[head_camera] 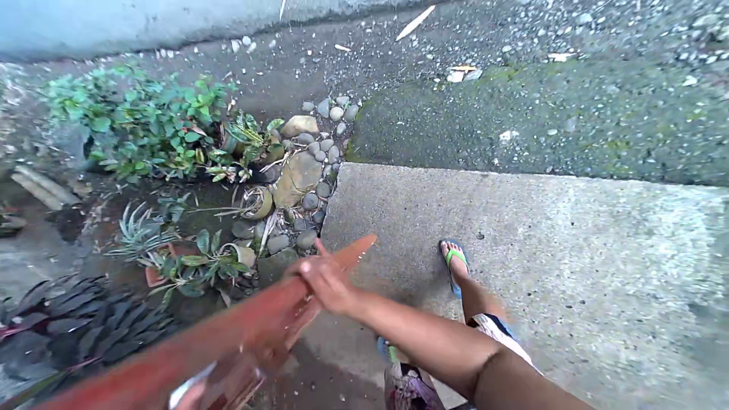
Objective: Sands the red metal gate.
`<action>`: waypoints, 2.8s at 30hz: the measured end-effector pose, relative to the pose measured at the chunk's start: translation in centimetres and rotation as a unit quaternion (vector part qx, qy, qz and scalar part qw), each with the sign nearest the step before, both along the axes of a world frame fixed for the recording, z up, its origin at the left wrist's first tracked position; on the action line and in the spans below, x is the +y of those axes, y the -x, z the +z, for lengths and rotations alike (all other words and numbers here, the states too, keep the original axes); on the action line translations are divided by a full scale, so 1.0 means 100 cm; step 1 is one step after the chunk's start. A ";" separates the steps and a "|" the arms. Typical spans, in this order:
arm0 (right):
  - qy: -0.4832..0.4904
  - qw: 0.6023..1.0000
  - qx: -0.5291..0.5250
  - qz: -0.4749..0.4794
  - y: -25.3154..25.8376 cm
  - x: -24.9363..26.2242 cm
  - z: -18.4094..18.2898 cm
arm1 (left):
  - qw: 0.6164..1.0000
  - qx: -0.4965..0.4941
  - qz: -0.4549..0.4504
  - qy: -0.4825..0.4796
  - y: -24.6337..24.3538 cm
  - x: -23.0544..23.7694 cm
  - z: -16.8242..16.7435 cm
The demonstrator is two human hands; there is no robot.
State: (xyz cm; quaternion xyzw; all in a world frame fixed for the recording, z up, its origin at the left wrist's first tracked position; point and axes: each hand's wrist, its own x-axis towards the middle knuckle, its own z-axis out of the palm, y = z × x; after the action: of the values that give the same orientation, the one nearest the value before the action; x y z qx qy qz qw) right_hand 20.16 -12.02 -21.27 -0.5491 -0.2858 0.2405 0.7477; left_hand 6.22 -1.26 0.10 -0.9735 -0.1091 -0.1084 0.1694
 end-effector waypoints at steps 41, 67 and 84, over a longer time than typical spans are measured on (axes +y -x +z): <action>0.048 0.701 -0.612 -0.362 0.013 0.036 -0.117 | 0.984 -0.177 0.018 -0.031 -0.004 -0.007 -0.035; 0.002 0.619 -0.674 -0.403 0.041 0.040 -0.137 | 0.929 -0.341 -0.009 -0.144 0.174 0.102 -0.337; -0.038 0.711 -0.612 -0.343 0.145 0.101 -0.130 | 0.914 -0.397 0.007 0.088 0.266 0.054 -0.453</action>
State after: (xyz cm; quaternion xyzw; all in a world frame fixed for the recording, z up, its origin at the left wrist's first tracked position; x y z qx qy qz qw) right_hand 5.69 -1.90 -34.25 -0.6074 -0.4817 -0.4328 0.4601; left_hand -20.39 4.14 -45.17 -0.8606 -0.1837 -0.4743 0.0263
